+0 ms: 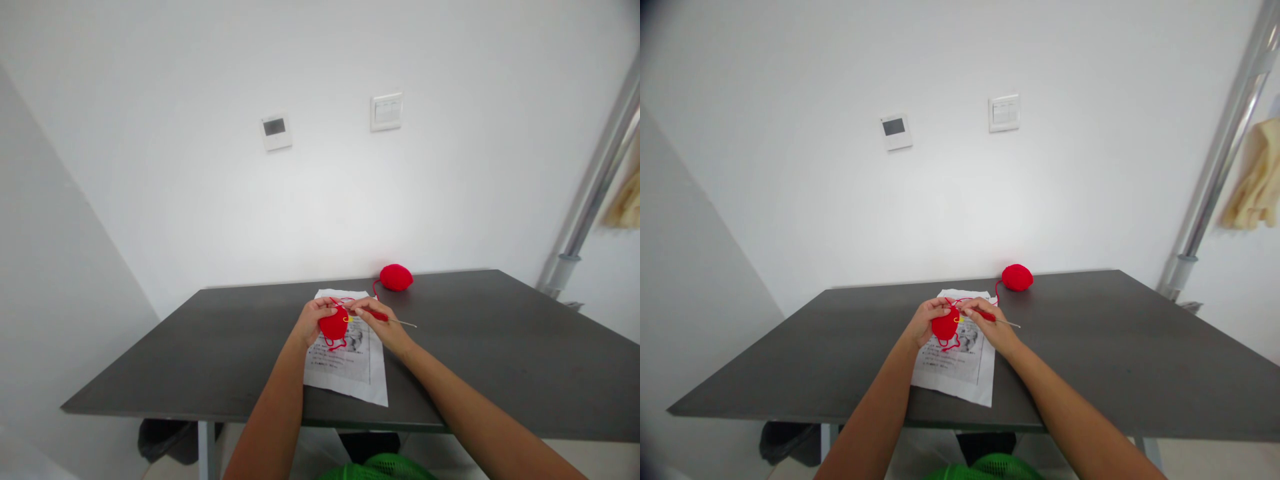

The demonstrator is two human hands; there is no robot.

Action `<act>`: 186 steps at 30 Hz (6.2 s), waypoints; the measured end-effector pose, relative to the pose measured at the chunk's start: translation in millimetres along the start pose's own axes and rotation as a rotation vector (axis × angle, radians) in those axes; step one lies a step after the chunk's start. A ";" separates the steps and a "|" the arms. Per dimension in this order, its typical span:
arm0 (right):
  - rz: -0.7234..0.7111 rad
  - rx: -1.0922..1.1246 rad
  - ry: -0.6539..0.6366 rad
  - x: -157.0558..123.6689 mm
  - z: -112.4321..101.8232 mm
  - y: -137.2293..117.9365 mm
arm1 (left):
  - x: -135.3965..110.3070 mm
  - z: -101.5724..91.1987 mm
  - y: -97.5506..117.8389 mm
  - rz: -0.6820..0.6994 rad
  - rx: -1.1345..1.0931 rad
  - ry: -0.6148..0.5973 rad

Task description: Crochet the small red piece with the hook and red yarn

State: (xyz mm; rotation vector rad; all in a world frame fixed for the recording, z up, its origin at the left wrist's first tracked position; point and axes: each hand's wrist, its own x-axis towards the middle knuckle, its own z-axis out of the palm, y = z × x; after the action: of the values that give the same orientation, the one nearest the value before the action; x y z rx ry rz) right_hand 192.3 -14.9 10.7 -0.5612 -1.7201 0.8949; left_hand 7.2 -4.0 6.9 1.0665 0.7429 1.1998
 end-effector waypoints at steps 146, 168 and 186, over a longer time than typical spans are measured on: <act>-0.343 -0.709 -0.295 0.7 -5.8 6.9 | 9.9 0.2 -9.7 0.329 0.842 0.184; -0.311 -0.618 -0.272 0.2 -5.6 3.1 | 12.9 -4.6 -11.4 0.371 0.920 0.206; 0.103 -0.018 0.047 5.1 -5.2 13.3 | 5.4 -4.9 -9.3 -0.059 0.233 -0.010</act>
State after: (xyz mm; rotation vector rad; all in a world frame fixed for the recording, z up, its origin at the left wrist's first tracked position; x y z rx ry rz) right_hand 194.7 -1.6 4.0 -0.6832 -1.6707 0.9325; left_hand 7.4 2.3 -3.0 1.2323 0.9168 1.0753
